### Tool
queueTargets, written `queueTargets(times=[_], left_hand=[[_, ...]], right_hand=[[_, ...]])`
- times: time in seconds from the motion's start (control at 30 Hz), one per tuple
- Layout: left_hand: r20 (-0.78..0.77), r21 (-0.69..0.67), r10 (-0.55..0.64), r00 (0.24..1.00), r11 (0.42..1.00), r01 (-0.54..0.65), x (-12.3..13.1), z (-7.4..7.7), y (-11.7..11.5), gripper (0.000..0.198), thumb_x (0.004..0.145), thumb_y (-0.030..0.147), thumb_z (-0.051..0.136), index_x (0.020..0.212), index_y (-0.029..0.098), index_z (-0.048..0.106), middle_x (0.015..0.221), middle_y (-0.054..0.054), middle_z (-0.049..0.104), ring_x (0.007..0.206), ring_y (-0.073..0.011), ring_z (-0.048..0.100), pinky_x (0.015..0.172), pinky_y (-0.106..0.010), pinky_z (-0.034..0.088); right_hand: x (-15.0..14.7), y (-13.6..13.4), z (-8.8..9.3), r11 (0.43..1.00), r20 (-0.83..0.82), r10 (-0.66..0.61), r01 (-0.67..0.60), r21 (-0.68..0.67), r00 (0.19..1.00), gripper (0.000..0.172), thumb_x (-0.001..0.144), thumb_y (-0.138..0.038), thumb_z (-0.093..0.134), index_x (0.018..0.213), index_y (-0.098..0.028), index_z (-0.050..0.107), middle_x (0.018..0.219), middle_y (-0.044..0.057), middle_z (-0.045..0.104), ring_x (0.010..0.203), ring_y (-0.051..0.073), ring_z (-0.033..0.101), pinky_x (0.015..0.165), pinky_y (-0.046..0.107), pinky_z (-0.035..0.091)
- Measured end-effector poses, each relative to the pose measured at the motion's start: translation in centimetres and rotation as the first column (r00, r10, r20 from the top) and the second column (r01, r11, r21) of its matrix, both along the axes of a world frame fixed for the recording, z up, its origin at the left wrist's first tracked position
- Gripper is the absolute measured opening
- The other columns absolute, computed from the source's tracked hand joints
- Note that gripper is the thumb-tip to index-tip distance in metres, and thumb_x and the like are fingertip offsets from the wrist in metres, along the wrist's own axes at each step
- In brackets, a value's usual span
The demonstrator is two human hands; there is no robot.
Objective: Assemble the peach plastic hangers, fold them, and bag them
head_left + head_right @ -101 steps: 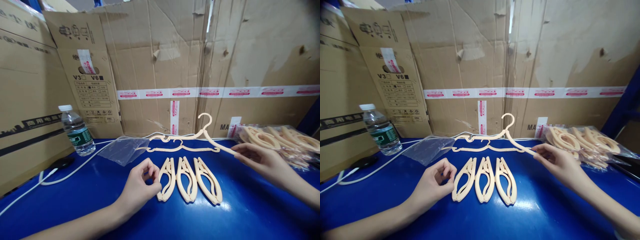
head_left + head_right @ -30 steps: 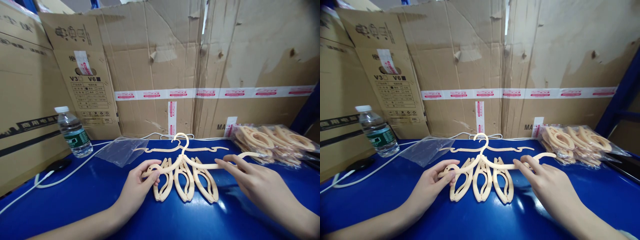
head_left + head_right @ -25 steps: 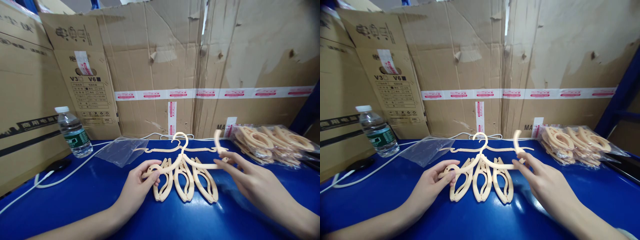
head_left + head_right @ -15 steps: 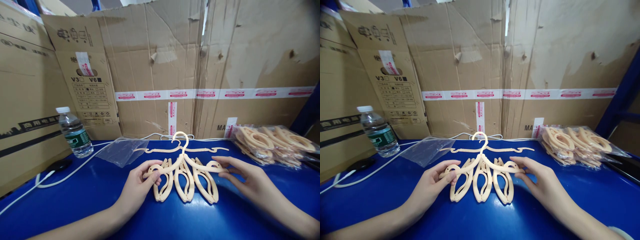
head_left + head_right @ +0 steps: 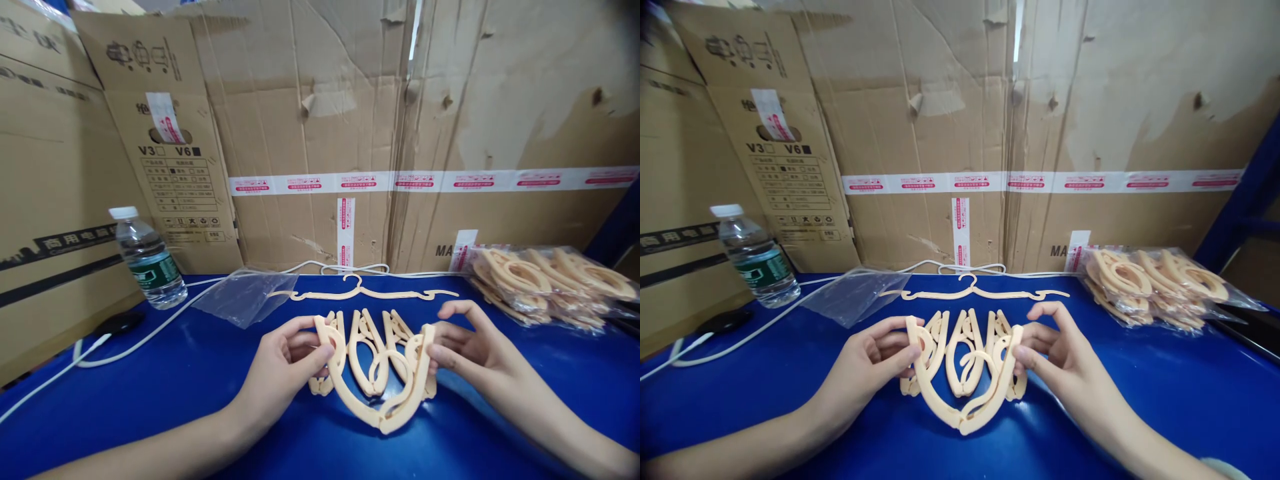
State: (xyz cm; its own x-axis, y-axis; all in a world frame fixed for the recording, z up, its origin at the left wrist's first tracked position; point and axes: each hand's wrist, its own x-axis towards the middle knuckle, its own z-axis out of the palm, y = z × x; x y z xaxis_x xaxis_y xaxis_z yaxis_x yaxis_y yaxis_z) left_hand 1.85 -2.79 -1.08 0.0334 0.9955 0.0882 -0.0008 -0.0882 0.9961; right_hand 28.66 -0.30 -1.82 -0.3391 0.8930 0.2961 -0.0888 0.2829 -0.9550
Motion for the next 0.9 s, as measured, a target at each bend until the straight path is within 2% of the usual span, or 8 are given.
queueTargets(times=[0.13, 0.23, 0.33, 0.43, 0.53, 0.63, 0.77, 0.9], left_hand=[[-0.005, 0.016, -0.007, 1.000, 1.000, 0.007, 0.4, -0.2, 0.0, 0.035, 0.070, 0.031, 0.077, 0.099, 0.017, 0.066, 0.079, -0.005, 0.074, 0.073, -0.0182, 0.068, 0.061, -0.025, 0.056], [0.001, 0.036, -0.016, 1.000, 0.999, 0.016, 0.5, -0.4, -0.1, 0.030, 0.069, 0.028, 0.077, 0.094, 0.017, 0.066, 0.083, -0.005, 0.072, 0.072, -0.0173, 0.068, 0.061, -0.025, 0.056], [0.035, 0.046, -0.043, 0.998, 0.998, 0.041, 0.6, -0.5, -0.3, 0.025, 0.068, 0.025, 0.078, 0.087, 0.018, 0.063, 0.087, -0.002, 0.069, 0.068, -0.0142, 0.067, 0.058, -0.023, 0.055], [0.030, 0.056, -0.095, 0.995, 0.994, 0.093, 0.6, -0.4, -0.6, 0.020, 0.071, 0.022, 0.078, 0.082, 0.018, 0.061, 0.089, -0.001, 0.068, 0.073, -0.0139, 0.067, 0.059, -0.021, 0.054], [0.001, 0.102, -0.185, 0.983, 0.978, 0.184, 0.6, -0.4, -0.8, 0.011, 0.076, 0.019, 0.075, 0.081, 0.017, 0.065, 0.101, -0.004, 0.068, 0.089, -0.0163, 0.069, 0.080, -0.026, 0.055], [-0.001, 0.173, -0.290, 0.957, 0.942, 0.286, 0.6, -0.5, -1.1, 0.011, 0.080, 0.016, 0.072, 0.089, 0.019, 0.070, 0.116, -0.006, 0.063, 0.107, -0.0205, 0.064, 0.097, -0.034, 0.050], [-0.051, 0.223, -0.394, 0.918, 0.891, 0.395, 0.5, -0.2, -1.5, 0.025, 0.082, 0.012, 0.068, 0.104, 0.022, 0.071, 0.124, -0.007, 0.058, 0.118, -0.0240, 0.058, 0.103, -0.040, 0.047], [-0.096, 0.197, -0.421, 0.902, 0.880, 0.431, 0.5, 0.1, -1.8, 0.036, 0.081, 0.008, 0.067, 0.112, 0.025, 0.068, 0.136, -0.007, 0.049, 0.124, -0.0258, 0.054, 0.105, -0.042, 0.046]], right_hand=[[-0.6, -1.0, 0.6, 0.993, 0.198, 0.083, -0.098, 0.063, 0.977, 0.015, 0.091, -0.035, 0.063, 0.087, -0.024, 0.055, 0.084, 0.001, 0.063, 0.078, 0.018, 0.063, 0.068, 0.028, 0.055], [-0.7, -1.9, 0.6, 0.972, 0.375, 0.134, -0.195, 0.130, 0.917, 0.015, 0.095, -0.036, 0.056, 0.103, -0.028, 0.066, 0.102, 0.004, 0.068, 0.093, 0.021, 0.066, 0.082, 0.034, 0.056], [-0.5, -2.6, 0.2, 0.947, 0.478, 0.038, -0.184, 0.262, 0.877, 0.028, 0.095, -0.039, 0.055, 0.121, -0.036, 0.064, 0.120, 0.004, 0.066, 0.113, 0.025, 0.061, 0.098, 0.041, 0.051], [-0.2, -2.7, -0.1, 0.939, 0.542, -0.034, -0.159, 0.305, 0.840, 0.033, 0.094, -0.043, 0.055, 0.126, -0.036, 0.063, 0.127, 0.005, 0.064, 0.123, 0.028, 0.054, 0.104, 0.045, 0.045], [0.0, -2.4, -0.3, 0.949, 0.581, -0.059, -0.136, 0.286, 0.812, 0.033, 0.096, -0.043, 0.053, 0.126, -0.036, 0.062, 0.130, 0.003, 0.062, 0.127, 0.029, 0.050, 0.108, 0.048, 0.040], [0.2, -2.0, -0.6, 0.951, 0.562, -0.082, -0.104, 0.291, 0.823, 0.033, 0.098, -0.040, 0.047, 0.127, -0.035, 0.063, 0.133, 0.003, 0.060, 0.131, 0.029, 0.046, 0.111, 0.051, 0.034], [0.4, -1.7, -0.9, 0.961, 0.561, -0.080, -0.086, 0.263, 0.824, 0.033, 0.098, -0.041, 0.047, 0.127, -0.035, 0.062, 0.134, 0.003, 0.059, 0.133, 0.030, 0.042, 0.112, 0.053, 0.030], [0.2, -1.9, -0.5, 0.971, 0.536, -0.015, -0.116, 0.210, 0.844, 0.032, 0.097, -0.041, 0.051, 0.126, -0.035, 0.063, 0.133, 0.003, 0.059, 0.130, 0.029, 0.047, 0.112, 0.051, 0.033]])
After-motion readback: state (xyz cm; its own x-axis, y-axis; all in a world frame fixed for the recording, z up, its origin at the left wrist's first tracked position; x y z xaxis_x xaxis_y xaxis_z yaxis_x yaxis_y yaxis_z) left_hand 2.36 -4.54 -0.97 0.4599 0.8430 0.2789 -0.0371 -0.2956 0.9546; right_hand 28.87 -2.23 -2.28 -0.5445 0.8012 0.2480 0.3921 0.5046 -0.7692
